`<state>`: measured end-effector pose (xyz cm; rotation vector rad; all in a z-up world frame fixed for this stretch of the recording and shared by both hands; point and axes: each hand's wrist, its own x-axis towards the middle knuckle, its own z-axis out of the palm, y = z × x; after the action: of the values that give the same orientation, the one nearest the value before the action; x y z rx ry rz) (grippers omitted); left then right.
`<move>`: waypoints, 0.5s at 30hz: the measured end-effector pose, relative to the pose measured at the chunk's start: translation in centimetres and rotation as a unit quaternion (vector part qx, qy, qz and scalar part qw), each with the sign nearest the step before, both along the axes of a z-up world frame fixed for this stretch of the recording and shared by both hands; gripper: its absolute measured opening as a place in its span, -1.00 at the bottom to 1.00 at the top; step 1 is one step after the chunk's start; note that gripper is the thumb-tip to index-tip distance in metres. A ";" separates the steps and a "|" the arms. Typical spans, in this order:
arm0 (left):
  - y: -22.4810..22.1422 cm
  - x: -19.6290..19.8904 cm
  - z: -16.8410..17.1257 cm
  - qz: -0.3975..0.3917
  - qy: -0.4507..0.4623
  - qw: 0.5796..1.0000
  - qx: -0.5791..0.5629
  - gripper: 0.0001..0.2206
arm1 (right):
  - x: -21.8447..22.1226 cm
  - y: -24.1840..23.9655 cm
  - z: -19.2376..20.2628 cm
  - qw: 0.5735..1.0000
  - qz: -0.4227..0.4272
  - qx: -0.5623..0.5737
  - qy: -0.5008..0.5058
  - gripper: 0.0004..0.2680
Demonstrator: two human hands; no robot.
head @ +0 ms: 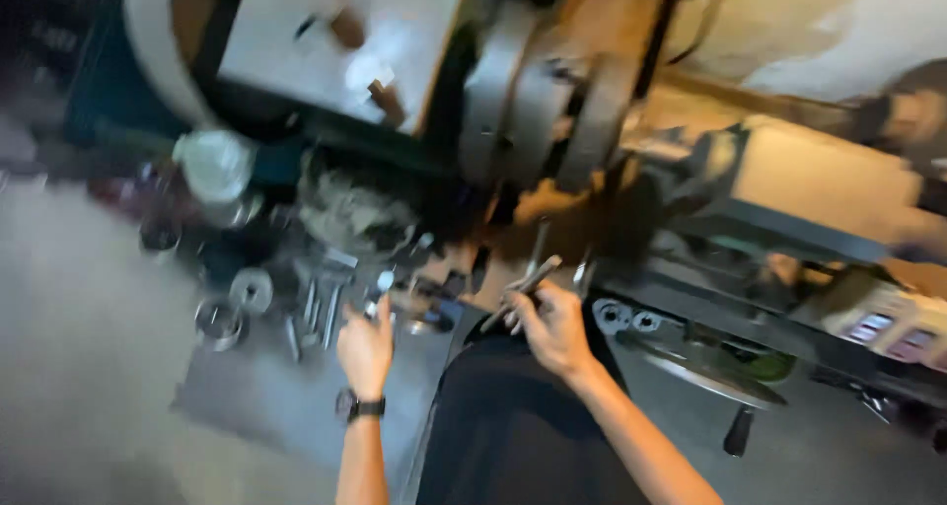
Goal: Operating a brake lathe machine to resurface a metal part.
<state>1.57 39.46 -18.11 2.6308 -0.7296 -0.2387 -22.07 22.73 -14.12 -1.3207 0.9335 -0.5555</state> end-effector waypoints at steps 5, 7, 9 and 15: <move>1.4 1.2 -5.8 0.125 0.267 0.954 -0.054 -0.41 | 1.4 1.1 1.8 0.998 0.061 -0.001 -0.013 -0.86; -0.6 0.7 -4.5 0.147 0.321 0.922 -0.158 -0.41 | 1.5 1.0 2.1 0.996 0.083 -0.031 -0.012 -0.85; -0.9 0.7 -6.3 0.156 0.299 0.934 -0.116 -0.42 | 1.4 1.0 2.0 0.998 0.067 -0.009 -0.017 -0.82; 2.0 2.5 -14.0 0.120 0.297 0.945 -0.071 -0.62 | 1.0 0.6 2.2 0.998 0.061 -0.024 -0.020 -0.82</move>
<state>4.02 41.45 -32.13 2.2885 -0.2103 -0.8246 -21.03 23.31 -11.92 -1.3945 0.8051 -0.5111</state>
